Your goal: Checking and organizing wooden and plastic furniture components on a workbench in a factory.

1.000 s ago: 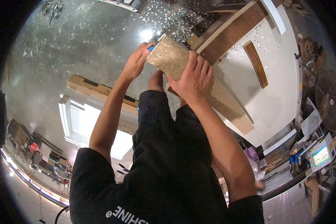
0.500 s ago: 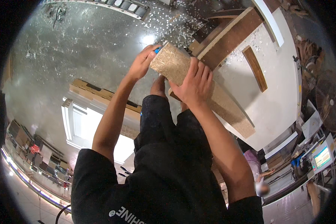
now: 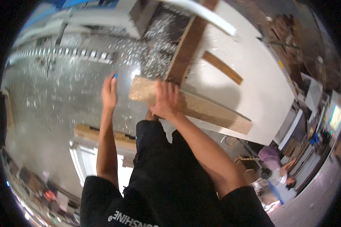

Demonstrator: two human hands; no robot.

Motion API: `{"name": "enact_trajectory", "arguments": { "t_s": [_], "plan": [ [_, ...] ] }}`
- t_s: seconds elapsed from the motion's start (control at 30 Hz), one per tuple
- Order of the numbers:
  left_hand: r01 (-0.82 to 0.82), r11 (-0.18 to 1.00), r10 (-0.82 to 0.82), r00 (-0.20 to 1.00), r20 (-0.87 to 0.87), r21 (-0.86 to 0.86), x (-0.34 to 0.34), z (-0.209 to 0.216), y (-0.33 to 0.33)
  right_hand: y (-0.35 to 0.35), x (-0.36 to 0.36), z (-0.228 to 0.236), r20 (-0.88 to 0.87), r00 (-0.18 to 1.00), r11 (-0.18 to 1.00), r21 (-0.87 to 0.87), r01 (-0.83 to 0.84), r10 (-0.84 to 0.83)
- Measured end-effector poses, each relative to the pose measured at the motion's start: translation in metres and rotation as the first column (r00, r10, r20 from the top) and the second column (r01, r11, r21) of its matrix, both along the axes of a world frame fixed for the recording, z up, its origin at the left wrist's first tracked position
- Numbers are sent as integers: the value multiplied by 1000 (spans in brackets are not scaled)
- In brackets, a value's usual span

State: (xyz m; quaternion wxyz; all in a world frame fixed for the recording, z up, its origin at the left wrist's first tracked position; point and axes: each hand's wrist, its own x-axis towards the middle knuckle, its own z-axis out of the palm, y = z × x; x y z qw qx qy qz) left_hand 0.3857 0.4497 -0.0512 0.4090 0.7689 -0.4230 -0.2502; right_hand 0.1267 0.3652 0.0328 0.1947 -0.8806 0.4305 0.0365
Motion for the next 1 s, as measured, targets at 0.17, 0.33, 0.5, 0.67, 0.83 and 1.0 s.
{"name": "enact_trajectory", "arguments": {
  "t_s": [0.17,0.33,0.5,0.67,0.83,1.0],
  "plan": [
    [154,988,-152,973,174,2,-33,90,-52,0,-6,4,150,987,998,32,60,-64],
    [597,800,-548,763,344,-51,-149,140,-150,-2,-26,-3,294,953,997,-9,74,-68],
    [737,645,-764,616,193,203,-215,135,-192,28,-65,30,291,955,966,-256,26,52],
    [769,608,-700,403,590,196,-234,113,-176,55,-182,12,261,958,992,50,112,-122],
    [797,595,-750,503,429,106,-260,153,-102,52,-284,49,-63,937,931,104,349,-344],
    [806,576,-780,495,382,133,-258,145,-19,29,-331,31,-12,970,969,-50,243,-244]
  ]
}}
